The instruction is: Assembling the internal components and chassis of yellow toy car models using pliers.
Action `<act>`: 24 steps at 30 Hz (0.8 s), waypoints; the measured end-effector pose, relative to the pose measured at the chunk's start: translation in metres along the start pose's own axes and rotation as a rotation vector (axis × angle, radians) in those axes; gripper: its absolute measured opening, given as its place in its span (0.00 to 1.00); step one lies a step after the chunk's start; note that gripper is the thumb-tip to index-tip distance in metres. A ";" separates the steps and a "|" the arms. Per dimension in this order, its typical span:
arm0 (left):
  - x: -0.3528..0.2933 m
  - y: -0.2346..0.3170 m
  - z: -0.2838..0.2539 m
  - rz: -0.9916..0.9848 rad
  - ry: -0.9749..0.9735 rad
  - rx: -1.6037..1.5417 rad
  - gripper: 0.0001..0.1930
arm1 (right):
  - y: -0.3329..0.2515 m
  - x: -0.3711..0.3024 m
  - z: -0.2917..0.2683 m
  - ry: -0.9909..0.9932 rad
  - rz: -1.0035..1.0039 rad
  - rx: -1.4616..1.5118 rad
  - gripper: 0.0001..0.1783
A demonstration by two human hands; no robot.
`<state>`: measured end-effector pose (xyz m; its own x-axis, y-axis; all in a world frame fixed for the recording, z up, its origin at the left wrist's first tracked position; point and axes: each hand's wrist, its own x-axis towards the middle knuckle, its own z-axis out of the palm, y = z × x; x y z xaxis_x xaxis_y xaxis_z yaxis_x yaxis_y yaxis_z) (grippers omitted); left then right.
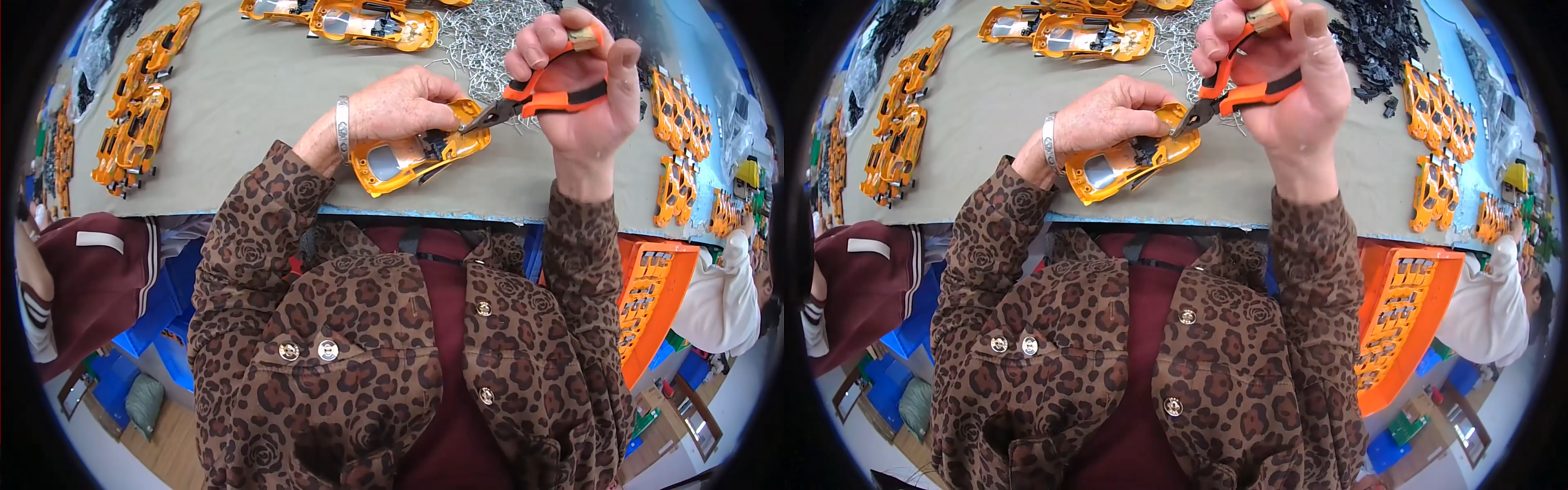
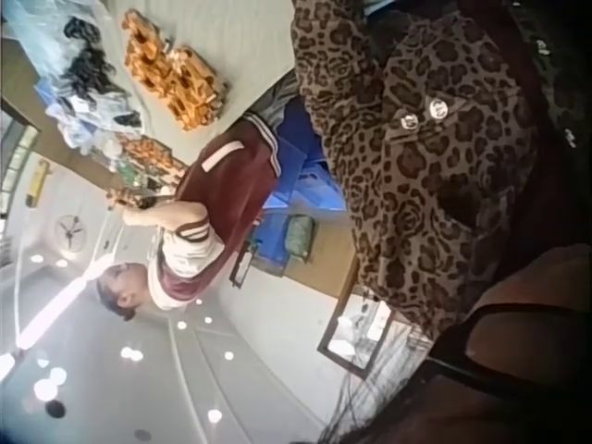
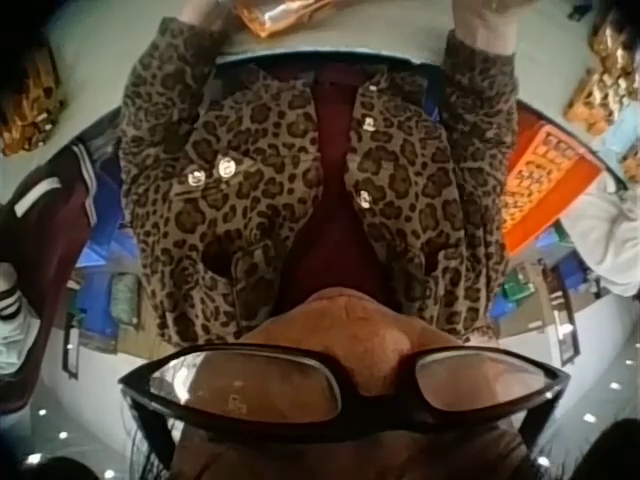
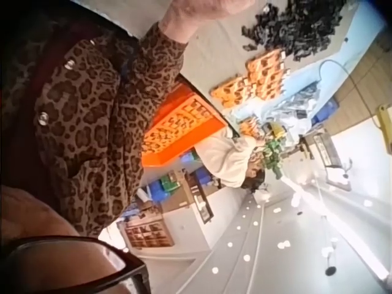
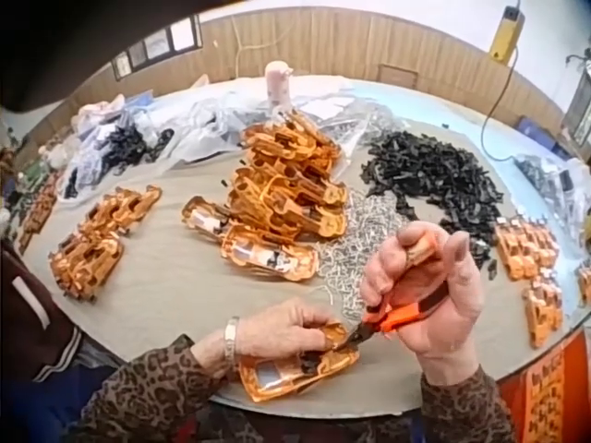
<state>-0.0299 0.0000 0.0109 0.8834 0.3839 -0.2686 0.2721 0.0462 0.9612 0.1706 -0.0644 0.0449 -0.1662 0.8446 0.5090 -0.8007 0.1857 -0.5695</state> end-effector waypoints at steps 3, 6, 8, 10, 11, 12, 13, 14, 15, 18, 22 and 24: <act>0.002 -0.003 -0.001 -0.006 0.028 -0.027 0.13 | 0.013 -0.007 0.043 0.225 -0.109 -0.263 0.32; 0.003 -0.005 -0.001 -0.029 0.021 -0.059 0.12 | 0.034 -0.012 0.077 0.571 -0.294 -0.660 0.34; 0.005 -0.009 0.000 0.022 0.059 -0.043 0.12 | 0.041 -0.019 0.079 0.523 -0.349 -0.704 0.35; 0.007 -0.012 0.000 0.048 0.079 -0.035 0.12 | 0.044 -0.020 0.081 0.498 -0.376 -0.725 0.35; 0.007 -0.013 0.000 0.061 0.084 -0.032 0.12 | 0.044 -0.020 0.082 0.486 -0.358 -0.759 0.35; 0.007 -0.013 0.000 0.075 0.091 -0.028 0.12 | 0.045 -0.019 0.083 0.473 -0.340 -0.792 0.35; 0.007 -0.014 -0.001 0.089 0.097 -0.024 0.12 | 0.045 -0.019 0.084 0.459 -0.322 -0.825 0.35; 0.006 -0.014 -0.001 0.089 0.100 -0.024 0.12 | 0.044 -0.019 0.083 0.457 -0.322 -0.824 0.35; 0.004 -0.009 -0.001 0.060 0.085 0.003 0.13 | 0.042 -0.020 0.081 0.443 -0.307 -0.805 0.35; 0.002 -0.001 -0.002 0.003 0.058 0.059 0.13 | 0.037 -0.018 0.077 0.410 -0.278 -0.765 0.35; 0.004 -0.002 -0.003 0.063 0.093 0.092 0.12 | 0.035 -0.010 0.076 0.349 -0.200 -0.852 0.35; 0.004 -0.003 -0.003 0.049 0.127 0.033 0.12 | 0.041 -0.010 0.075 0.360 -0.314 -0.763 0.29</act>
<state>-0.0282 0.0044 0.0067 0.8412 0.4984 -0.2095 0.2446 -0.0053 0.9696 0.0968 -0.1026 0.0648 0.2892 0.7811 0.5534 -0.1580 0.6091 -0.7772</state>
